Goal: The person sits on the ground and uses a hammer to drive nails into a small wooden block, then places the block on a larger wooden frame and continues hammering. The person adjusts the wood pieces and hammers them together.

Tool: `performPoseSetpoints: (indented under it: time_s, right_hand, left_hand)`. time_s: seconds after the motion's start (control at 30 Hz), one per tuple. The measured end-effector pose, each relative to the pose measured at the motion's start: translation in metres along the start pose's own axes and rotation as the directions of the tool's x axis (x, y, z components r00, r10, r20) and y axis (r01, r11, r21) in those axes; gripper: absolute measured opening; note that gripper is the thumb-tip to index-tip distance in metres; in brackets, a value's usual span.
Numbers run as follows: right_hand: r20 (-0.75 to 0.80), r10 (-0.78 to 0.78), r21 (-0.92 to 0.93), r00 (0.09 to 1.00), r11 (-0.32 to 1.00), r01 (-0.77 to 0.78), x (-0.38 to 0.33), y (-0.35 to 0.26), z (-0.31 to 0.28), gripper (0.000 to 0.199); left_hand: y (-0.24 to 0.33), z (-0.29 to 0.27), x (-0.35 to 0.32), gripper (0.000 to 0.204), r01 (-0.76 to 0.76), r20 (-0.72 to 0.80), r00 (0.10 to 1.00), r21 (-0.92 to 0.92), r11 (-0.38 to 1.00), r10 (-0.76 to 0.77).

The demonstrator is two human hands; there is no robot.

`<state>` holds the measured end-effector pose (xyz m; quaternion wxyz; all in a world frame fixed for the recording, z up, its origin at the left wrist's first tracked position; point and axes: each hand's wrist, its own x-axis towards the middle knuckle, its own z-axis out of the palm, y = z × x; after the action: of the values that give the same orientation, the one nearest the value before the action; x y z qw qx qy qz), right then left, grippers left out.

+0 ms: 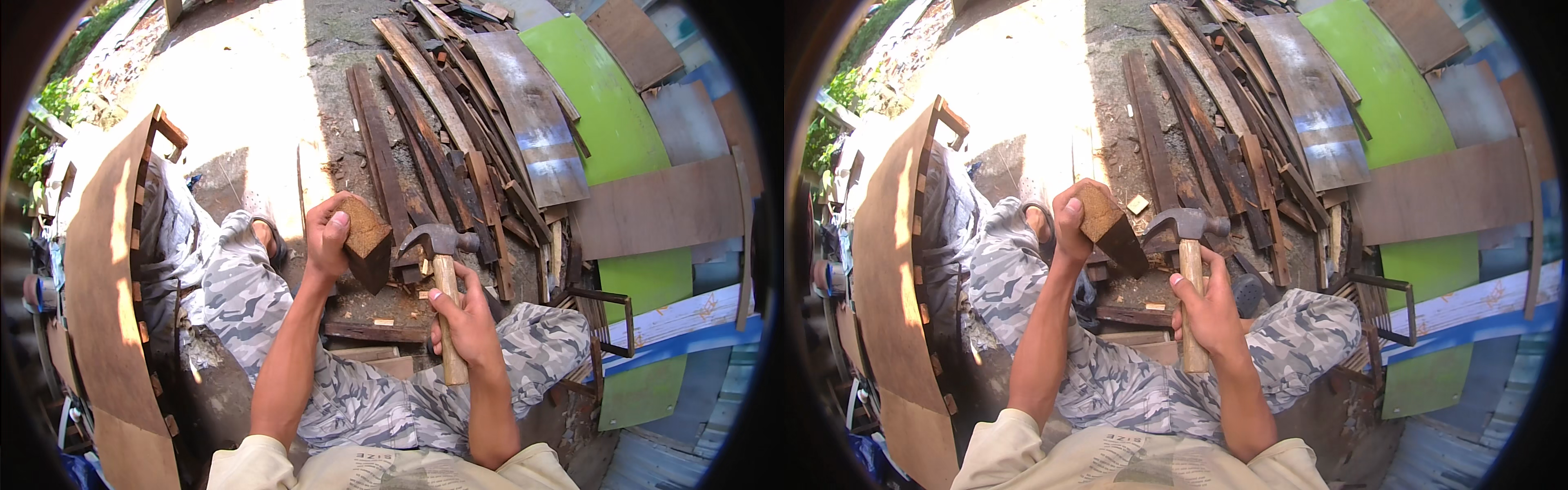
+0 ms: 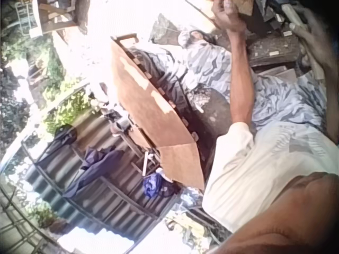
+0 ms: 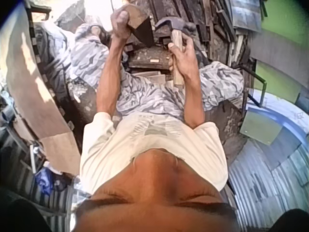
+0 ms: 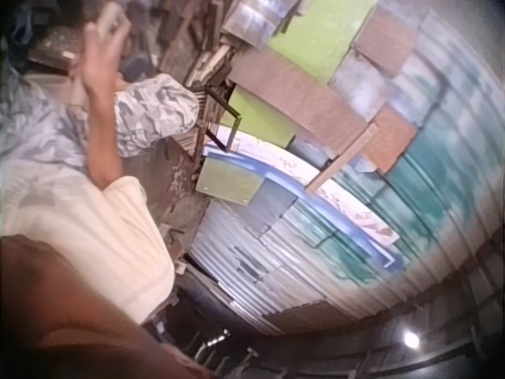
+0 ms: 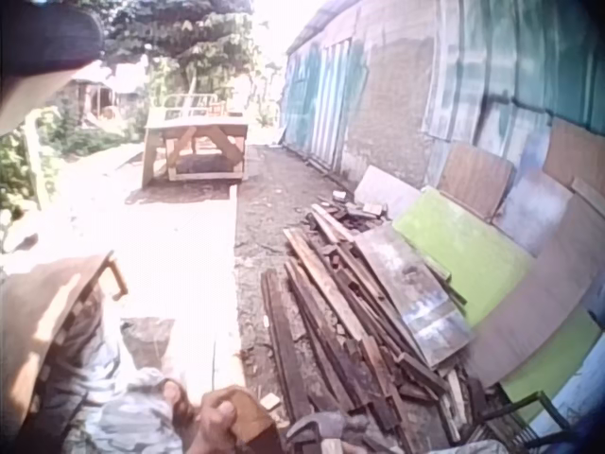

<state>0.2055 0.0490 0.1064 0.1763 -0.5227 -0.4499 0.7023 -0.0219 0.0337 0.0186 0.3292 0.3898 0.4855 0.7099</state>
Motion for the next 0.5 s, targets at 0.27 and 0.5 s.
performPoseSetpoints:
  time_s: [0.27, 0.5]
  right_hand:
    - [0.036, 0.050, -0.045, 0.998, 0.998, -0.048, 0.0005, 0.0000, 0.0026, 0.059]
    - [0.075, 0.085, 0.004, 0.994, 0.996, -0.085, -0.0011, -0.0019, -0.0048, 0.060]
  left_hand:
    - [-0.0045, 0.0012, -0.0052, 0.047, -0.005, -0.007, 1.000, 0.008, 1.000, 0.005]
    - [-0.0079, -0.0045, -0.0067, 0.044, 0.043, 0.049, 0.998, -0.016, 0.999, -0.042]
